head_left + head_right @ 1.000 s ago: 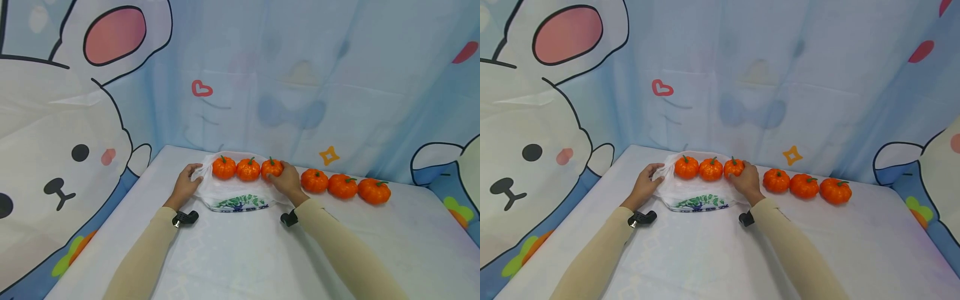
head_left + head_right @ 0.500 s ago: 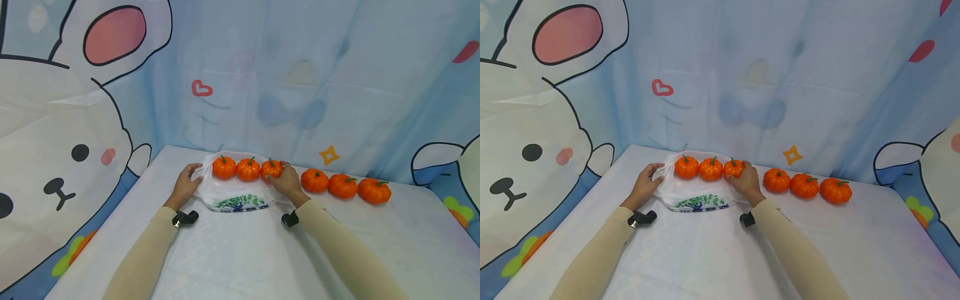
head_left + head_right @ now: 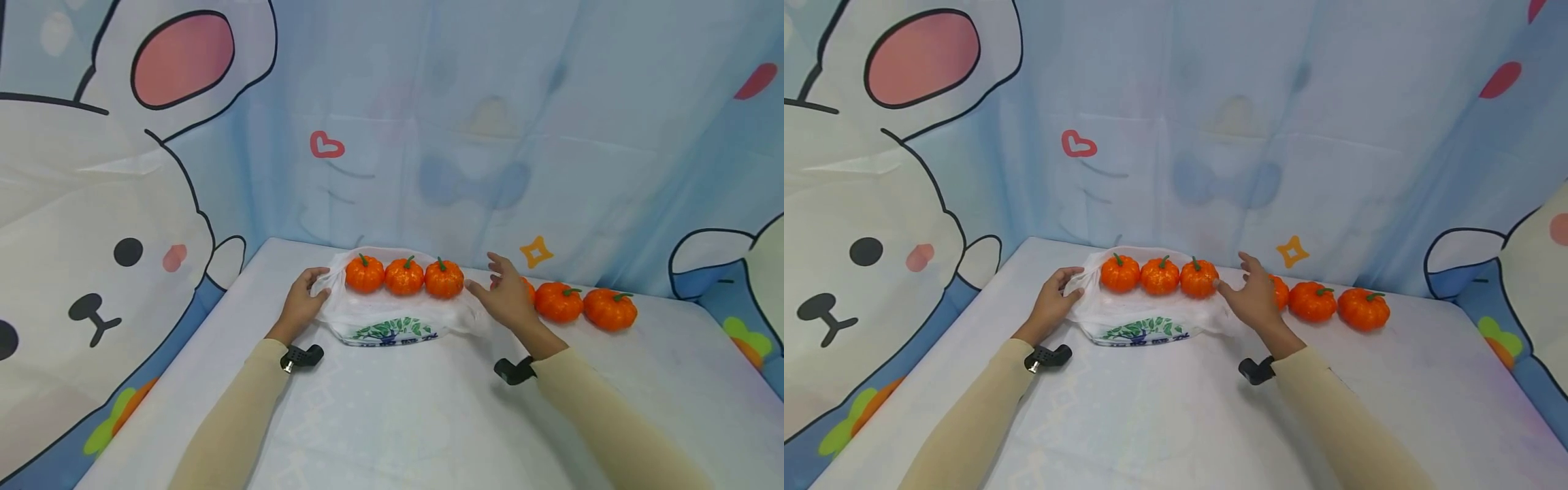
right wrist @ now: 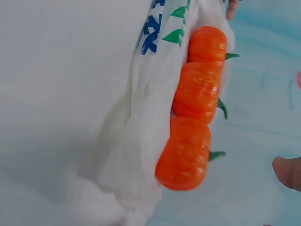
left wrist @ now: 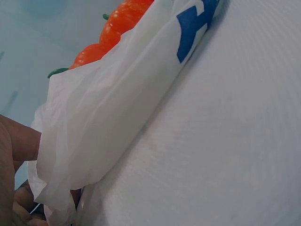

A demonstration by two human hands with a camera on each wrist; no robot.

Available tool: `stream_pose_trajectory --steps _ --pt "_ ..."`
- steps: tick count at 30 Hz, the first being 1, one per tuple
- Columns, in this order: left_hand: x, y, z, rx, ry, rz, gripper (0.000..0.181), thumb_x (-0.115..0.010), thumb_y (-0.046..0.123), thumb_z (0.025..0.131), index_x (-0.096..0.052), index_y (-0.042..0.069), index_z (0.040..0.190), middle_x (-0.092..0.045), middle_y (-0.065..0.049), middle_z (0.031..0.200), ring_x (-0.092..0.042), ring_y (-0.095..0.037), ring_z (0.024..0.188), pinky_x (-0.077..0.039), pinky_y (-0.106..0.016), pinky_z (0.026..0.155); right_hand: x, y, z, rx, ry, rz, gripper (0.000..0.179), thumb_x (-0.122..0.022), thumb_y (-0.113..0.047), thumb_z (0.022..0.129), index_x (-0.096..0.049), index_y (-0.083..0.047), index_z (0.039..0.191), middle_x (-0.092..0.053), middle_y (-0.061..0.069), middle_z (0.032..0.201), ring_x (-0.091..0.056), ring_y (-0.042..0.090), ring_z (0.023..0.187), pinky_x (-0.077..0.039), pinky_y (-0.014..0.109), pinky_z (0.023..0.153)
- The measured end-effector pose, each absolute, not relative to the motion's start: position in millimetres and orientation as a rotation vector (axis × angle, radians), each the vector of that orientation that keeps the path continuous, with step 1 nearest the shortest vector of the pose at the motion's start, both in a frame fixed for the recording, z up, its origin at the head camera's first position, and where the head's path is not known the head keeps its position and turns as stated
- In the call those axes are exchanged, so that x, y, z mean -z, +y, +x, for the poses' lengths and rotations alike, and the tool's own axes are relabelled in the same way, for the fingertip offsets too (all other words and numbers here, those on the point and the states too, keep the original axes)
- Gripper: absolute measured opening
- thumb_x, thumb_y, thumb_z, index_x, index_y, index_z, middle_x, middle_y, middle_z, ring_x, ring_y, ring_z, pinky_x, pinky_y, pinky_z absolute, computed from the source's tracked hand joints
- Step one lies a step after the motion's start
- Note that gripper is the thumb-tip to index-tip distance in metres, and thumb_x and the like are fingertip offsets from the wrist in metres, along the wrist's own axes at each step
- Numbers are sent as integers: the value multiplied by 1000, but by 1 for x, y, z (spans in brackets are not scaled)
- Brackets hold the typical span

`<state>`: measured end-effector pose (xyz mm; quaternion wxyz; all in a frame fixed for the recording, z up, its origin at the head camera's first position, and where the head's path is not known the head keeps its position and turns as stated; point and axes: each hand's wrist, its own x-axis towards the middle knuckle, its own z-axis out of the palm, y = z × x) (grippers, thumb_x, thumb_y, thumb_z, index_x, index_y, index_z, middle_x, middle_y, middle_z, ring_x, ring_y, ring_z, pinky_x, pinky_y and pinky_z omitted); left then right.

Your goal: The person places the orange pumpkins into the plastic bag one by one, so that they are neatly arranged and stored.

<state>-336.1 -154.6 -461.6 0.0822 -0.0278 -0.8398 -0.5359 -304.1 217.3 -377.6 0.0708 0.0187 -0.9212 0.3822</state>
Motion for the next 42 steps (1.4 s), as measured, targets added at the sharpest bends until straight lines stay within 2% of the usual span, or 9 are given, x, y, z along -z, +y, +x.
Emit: stream_pose_trajectory --steps 6,12,18,26,30,38,42 --pt "463 -154 -336 1618 -2508 -81 43 -60 9 95 -51 12 137 -46 -11 150 -38 -32 143 -27 -50 121 367 258 -272 -1122 -2643 73 79 -64 -36 94 -23 -8 156 -37 25 153 -40 49 136 -39 62 108" --pt "462 -154 -335 1625 -2509 -87 43 -60 9 96 -50 12 138 -46 -11 150 -38 -31 144 -27 -50 121 368 307 -259 -1091 -2516 -142 76 -61 -29 97 -18 -10 157 -34 24 155 -36 46 140 -34 60 112" --pt "461 -154 -335 1621 -2506 -89 43 -59 10 96 -50 13 138 -45 -10 151 -38 -30 143 -27 -49 121 376 361 -267 -1034 -2519 -416 82 -57 -36 97 -11 -9 158 -26 25 159 -30 48 143 -37 66 107" --pt "462 -155 -337 1635 -2502 -88 44 -60 9 96 -50 12 138 -45 -11 151 -37 -31 144 -26 -50 121 390 411 -281 -1031 -2668 -725 98 -54 -47 96 6 2 155 1 35 159 -15 56 144 -34 70 105" --pt "462 -155 -336 1642 -2495 -85 44 -61 9 95 -51 13 138 -46 -10 150 -37 -31 144 -26 -50 121 400 423 -288 -1045 -2746 -831 101 -54 -51 94 5 5 154 1 37 157 -16 57 142 -34 69 106" --pt "461 -155 -336 1634 -2495 -80 43 -61 10 95 -52 12 137 -47 -11 149 -38 -31 144 -26 -48 122 417 434 -300 -1158 -2788 -869 110 -57 -58 90 5 8 153 2 37 158 -12 55 144 -29 66 111" --pt "461 -155 -336 1632 -2496 -72 43 -61 9 95 -51 13 137 -47 -10 149 -38 -30 144 -26 -48 122 421 435 -303 -1137 -2777 -881 105 -56 -55 93 1 9 153 -2 36 158 -15 54 144 -31 65 111"
